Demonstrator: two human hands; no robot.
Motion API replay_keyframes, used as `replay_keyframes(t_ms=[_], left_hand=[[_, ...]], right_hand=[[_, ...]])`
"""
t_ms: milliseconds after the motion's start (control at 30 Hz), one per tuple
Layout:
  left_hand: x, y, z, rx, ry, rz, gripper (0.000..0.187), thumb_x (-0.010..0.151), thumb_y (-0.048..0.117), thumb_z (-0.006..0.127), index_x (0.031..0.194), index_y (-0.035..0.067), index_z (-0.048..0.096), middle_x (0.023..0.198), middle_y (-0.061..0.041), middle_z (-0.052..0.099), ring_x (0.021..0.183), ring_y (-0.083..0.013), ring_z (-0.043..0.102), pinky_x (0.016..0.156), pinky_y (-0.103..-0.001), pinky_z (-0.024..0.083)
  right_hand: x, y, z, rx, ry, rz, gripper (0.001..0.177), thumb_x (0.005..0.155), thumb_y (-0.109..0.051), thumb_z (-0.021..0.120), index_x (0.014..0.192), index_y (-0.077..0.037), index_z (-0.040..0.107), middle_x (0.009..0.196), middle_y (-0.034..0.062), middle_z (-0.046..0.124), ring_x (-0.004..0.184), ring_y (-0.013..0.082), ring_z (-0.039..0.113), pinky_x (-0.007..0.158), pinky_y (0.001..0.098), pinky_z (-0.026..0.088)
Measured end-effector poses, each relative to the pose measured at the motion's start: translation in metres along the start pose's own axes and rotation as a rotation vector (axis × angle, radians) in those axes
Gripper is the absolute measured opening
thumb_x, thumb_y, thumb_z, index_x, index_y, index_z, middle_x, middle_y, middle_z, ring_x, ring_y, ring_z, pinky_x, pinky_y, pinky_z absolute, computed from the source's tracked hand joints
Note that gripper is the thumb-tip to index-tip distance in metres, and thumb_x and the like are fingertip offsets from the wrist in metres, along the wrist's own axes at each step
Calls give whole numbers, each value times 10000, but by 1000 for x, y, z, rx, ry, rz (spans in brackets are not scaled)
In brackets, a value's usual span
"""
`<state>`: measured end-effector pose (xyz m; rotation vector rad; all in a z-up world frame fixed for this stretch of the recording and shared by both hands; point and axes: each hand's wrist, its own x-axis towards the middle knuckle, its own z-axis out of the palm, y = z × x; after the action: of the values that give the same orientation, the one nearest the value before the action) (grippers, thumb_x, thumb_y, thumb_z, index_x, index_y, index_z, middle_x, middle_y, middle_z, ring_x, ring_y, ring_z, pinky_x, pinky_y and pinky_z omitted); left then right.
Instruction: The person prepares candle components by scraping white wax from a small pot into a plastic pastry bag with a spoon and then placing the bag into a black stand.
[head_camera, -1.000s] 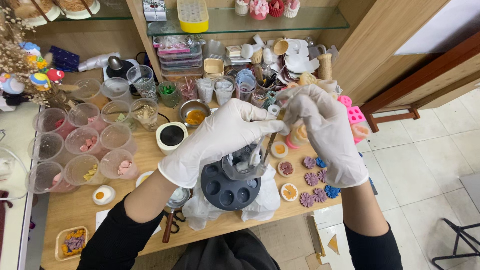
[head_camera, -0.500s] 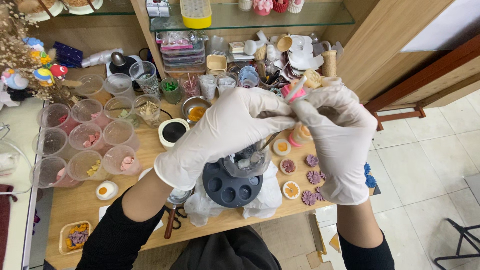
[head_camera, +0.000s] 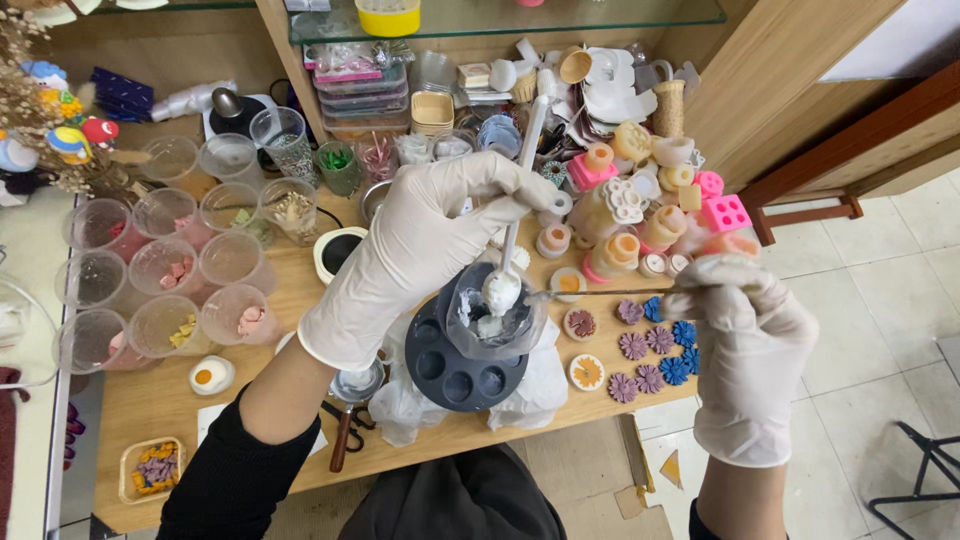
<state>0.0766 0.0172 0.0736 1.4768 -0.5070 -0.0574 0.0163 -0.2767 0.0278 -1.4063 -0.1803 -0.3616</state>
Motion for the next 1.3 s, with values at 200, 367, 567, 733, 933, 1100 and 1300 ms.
replay_keyframes(t_ms=[200, 367, 567, 733, 933, 1100, 1300], left_hand=[[4, -26, -7, -70, 110, 206, 380, 1076, 0, 657, 1309, 73, 365, 1109, -133, 774, 996, -128, 722, 797, -241, 578], [6, -39, -18, -143, 142, 185, 469, 1067, 30, 650, 1454, 57, 386, 1074, -128, 768, 1018, -149, 739, 904, -275, 601], [4, -38, -21, -252, 209, 21, 407, 1048, 65, 661, 1424, 6, 515, 1062, -127, 762, 968, -155, 728, 858, -341, 661], [4, -31, -19, -220, 244, -47, 409, 1014, 83, 652, 1393, 24, 510, 1026, -93, 763, 920, -137, 731, 796, -324, 649], [-1, -32, -22, -272, 156, 48, 313, 1077, 45, 638, 1362, 29, 508, 1030, -105, 739, 974, -138, 722, 887, -314, 628], [-3, -36, -25, -294, 93, 68, 259, 1096, 24, 611, 1335, 45, 515, 1005, -101, 729, 936, -148, 726, 887, -297, 609], [-4, -39, -26, -376, 161, 114, 285, 1026, 6, 635, 1277, 58, 511, 1140, -11, 665, 954, -144, 718, 856, -333, 639]], right_hand=[[-36, 28, -10, -6, -25, -223, 169, 1130, -48, 631, 978, 22, 657, 998, 213, 725, 893, 275, 756, 841, 423, 667], [-50, 35, -15, -262, -67, -433, 219, 1089, -11, 694, 879, 38, 655, 892, 206, 712, 885, 281, 763, 872, 425, 660], [-52, 37, -6, -300, -95, -485, 135, 1019, 18, 689, 890, 12, 651, 869, 195, 727, 858, 275, 776, 848, 413, 687], [-50, 34, 2, -391, -152, -512, 76, 946, 31, 699, 888, 29, 651, 916, 214, 727, 869, 308, 777, 841, 404, 656], [-44, 57, -3, -431, -95, -514, 121, 1001, -30, 710, 899, 26, 677, 854, 195, 727, 865, 304, 769, 831, 394, 648], [-42, 73, -10, -291, -116, -466, 166, 1019, -111, 703, 939, 30, 668, 911, 187, 732, 914, 284, 774, 849, 382, 655], [-43, 69, -10, -311, -103, -390, 215, 1062, -138, 700, 923, 20, 658, 943, 196, 742, 927, 285, 772, 868, 387, 655]])
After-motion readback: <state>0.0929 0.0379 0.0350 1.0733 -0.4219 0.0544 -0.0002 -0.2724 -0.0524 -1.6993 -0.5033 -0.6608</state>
